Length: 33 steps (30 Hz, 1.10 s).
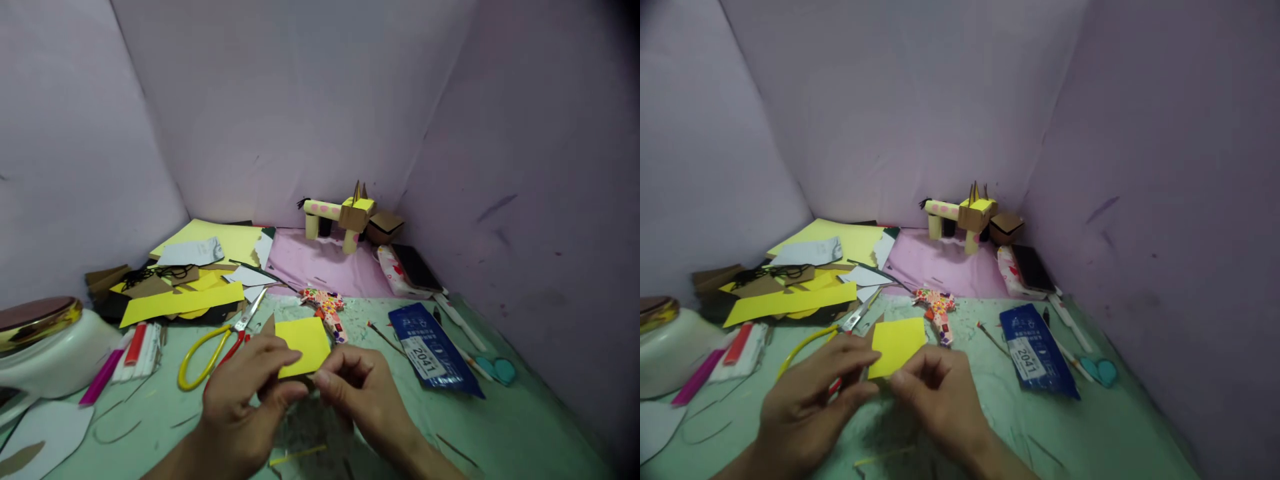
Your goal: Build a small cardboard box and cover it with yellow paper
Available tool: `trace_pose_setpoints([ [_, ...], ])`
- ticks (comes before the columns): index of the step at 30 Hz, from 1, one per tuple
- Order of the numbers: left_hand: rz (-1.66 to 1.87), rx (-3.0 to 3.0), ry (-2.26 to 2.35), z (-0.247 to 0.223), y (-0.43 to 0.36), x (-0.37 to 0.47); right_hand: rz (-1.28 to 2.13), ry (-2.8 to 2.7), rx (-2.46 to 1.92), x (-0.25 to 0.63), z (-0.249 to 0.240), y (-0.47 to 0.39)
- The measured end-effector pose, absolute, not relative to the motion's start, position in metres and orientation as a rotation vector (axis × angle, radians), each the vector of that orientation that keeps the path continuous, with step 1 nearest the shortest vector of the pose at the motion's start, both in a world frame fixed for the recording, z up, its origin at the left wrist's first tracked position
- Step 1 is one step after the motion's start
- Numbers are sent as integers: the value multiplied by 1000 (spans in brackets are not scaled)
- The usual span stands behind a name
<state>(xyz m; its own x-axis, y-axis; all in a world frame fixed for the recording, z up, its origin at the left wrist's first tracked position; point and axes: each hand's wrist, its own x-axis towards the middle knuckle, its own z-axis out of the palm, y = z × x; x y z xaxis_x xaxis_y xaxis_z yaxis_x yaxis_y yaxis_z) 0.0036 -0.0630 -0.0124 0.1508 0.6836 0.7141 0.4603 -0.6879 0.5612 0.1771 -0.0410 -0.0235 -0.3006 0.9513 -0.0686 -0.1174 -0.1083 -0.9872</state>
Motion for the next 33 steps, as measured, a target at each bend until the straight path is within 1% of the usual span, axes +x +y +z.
trace_pose_setpoints([
  [3,1509,2234,1021,-15,-68,12,1635,-1290,-1066,171,-22,-48],
  [6,1474,2213,1036,-19,-68,14,1626,-1305,-1109,166,-25,-51],
  [10,1271,2152,1086,-18,-68,14,1568,-1397,-1005,164,-30,-54],
  [12,1221,2073,1187,-14,-68,12,1539,-1484,-892,167,-32,-57],
  [14,1252,1969,1363,-10,-63,4,1431,-1533,-815,173,-34,-56],
  [18,1330,1775,1837,-6,-38,-29,1091,-1298,-874,195,-37,-35],
  [20,1227,1698,2038,-8,-23,-44,1074,-1258,-896,206,-36,-19],
  [23,828,1729,2216,-14,-7,-52,1161,-1520,-951,219,-35,-2],
  [25,627,1846,2184,-20,-3,-48,1229,-1724,-949,220,-36,2],
  [28,497,1992,2048,-30,-5,-38,1284,-1883,-941,213,-41,-1],
  [33,375,2085,1922,-40,-5,-27,1257,-1837,-949,200,-55,-6],
])
